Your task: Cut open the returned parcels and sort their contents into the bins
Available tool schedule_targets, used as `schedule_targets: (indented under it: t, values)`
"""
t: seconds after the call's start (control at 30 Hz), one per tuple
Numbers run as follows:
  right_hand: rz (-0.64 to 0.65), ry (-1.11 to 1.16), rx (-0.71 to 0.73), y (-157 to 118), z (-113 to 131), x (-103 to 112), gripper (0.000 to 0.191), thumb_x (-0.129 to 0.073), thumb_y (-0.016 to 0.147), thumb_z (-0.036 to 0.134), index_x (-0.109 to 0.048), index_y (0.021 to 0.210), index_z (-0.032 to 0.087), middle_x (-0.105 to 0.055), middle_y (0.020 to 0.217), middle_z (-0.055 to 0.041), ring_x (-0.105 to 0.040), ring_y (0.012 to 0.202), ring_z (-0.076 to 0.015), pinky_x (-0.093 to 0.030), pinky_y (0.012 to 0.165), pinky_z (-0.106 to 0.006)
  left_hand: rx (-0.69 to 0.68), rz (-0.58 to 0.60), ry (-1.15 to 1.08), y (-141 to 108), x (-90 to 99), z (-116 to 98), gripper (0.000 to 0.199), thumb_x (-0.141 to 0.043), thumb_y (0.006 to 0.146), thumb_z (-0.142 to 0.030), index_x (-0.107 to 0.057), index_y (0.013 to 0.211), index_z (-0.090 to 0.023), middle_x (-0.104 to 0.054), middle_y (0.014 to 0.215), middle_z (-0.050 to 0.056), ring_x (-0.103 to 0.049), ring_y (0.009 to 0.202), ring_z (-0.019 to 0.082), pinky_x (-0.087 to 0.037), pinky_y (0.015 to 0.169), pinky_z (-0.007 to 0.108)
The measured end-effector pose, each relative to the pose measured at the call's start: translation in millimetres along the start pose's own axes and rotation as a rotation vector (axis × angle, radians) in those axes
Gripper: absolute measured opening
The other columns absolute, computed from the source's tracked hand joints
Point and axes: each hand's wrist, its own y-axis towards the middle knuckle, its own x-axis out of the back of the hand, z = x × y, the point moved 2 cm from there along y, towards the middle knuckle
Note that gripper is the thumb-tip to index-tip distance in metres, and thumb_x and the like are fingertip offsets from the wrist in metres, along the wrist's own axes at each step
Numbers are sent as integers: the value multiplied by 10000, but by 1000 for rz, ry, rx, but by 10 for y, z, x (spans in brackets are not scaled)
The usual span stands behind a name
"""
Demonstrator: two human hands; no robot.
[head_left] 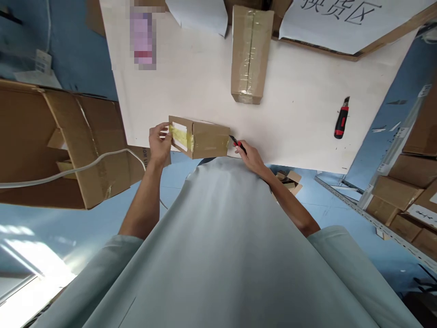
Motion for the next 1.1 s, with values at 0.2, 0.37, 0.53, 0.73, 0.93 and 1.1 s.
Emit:
schedule_targets:
  t: [0.2,0.37,0.53,0.73,0.93,1.1]
  values:
    - [-151,51,-102,-36,374,89,485,-246,1202,485,-592,1398,205,-788,1156,-101,-737,1048,-242,-540,953,-330,-56,49,-101,-54,-243,-60,409,-775,947,-535,-749,1280,-298,-666,1321,119,-704,1135,264,-649,1006,408]
    - [-328,-104,-159,-207,638,424,544,-206,1200,509,-607,1417,213,-739,1253,-124,-681,1105,-248,-543,961,-344,-50,240,-163,-61,-797,-71,479,-753,924,-446,-731,1368,-268,-694,1357,142,-733,1095,252,-633,1032,446]
    - [-358,-298,-209,-193,940,539,517,-245,1199,441,-625,1473,221,-641,1422,-164,-678,1170,-275,-558,918,-358,-59,432,-230,-11,-1123,-102,474,-750,900,-423,-745,1327,-216,-751,1345,158,-729,1167,271,-606,1097,491]
    - [-383,-411,-307,-193,1324,403,483,-309,1201,428,-623,1517,241,-665,1325,-141,-712,971,-245,-553,813,-335,-173,418,-264,191,-467,-617,476,-645,1045,-557,-721,1400,-249,-725,1456,116,-731,1200,241,-627,1030,393]
    - [-338,-154,-311,-253,1691,133,412,-449,1170,467,-693,1432,262,-805,984,-47,-756,859,-251,-555,817,-316,-300,709,-204,371,-16,-1416,454,-863,906,-607,-838,1193,-256,-793,1273,110,-743,1129,289,-643,991,446]
    - [-212,-89,-367,-73,1880,-161,568,-472,1135,347,-482,1698,272,-848,1094,-48,-800,910,-274,-602,870,-359,-359,831,-178,508,-73,-1475,479,-919,825,-641,-870,1099,-251,-820,1160,97,-757,1087,291,-629,980,442]
